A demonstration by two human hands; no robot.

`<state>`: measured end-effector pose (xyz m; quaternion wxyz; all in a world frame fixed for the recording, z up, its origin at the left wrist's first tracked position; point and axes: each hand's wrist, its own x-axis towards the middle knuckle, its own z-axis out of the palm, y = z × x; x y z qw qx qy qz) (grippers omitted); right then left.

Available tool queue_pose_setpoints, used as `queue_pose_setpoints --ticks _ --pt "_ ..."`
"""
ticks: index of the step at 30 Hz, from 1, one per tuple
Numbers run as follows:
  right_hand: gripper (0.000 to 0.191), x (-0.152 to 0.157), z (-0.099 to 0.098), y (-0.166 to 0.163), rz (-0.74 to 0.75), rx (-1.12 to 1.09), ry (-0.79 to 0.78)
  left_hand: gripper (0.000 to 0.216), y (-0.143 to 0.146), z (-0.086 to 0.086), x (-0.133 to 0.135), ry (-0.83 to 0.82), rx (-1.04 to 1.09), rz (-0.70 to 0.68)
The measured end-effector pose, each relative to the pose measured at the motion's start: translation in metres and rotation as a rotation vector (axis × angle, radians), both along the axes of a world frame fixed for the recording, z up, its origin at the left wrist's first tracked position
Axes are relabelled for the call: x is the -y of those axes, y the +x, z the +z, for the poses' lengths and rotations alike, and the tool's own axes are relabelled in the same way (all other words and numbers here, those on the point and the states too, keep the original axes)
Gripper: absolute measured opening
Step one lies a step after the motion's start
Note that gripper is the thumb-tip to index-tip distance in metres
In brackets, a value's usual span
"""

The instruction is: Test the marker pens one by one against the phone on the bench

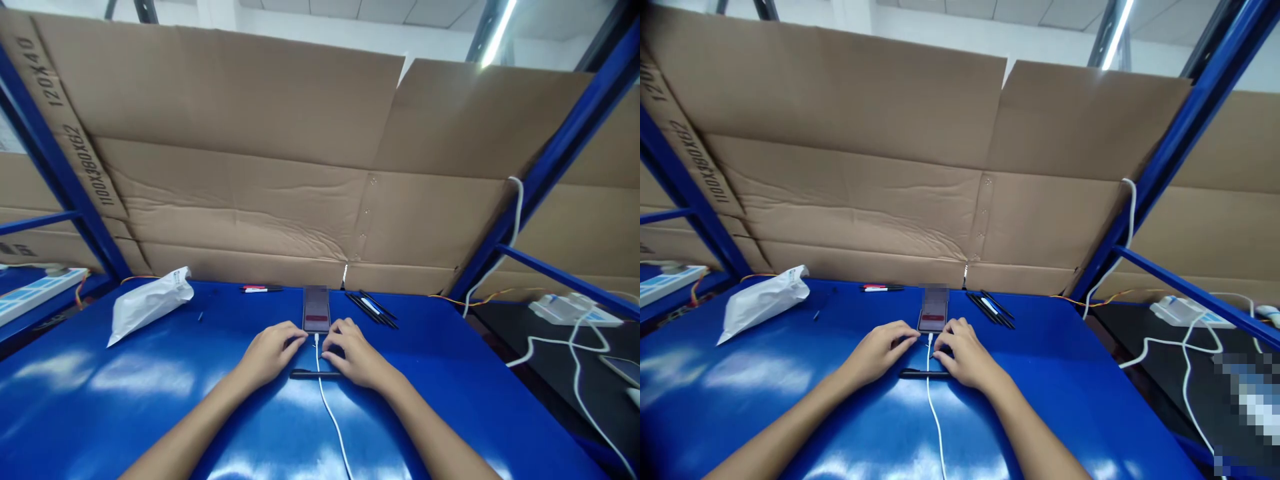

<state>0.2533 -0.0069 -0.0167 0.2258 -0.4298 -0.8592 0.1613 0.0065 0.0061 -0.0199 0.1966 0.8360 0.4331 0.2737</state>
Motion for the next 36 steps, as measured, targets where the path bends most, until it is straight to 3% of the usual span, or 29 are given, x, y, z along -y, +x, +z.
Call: queue_pose_setpoints --ticks 8,14,18,27,36 --pt "0.004 0.000 0.001 0.001 0.036 0.008 0.031 0.029 0.000 0.001 0.000 -0.031 0.088 -0.006" --pt "0.010 0.000 0.008 0.000 0.022 -0.268 0.044 0.032 0.002 0.005 0.001 -0.141 0.189 0.014" --pt "0.026 0.001 0.010 -0.003 -0.012 -0.352 0.066 0.030 0.002 0.005 0.002 -0.159 0.231 0.009" --pt "0.020 0.004 0.007 -0.013 -0.053 -0.665 -0.249 0.028 0.005 0.008 0.008 -0.184 0.321 -0.023" --pt "0.022 0.006 0.007 -0.017 -0.032 -0.765 -0.281 0.028 0.006 0.006 0.009 -0.228 0.409 0.021"
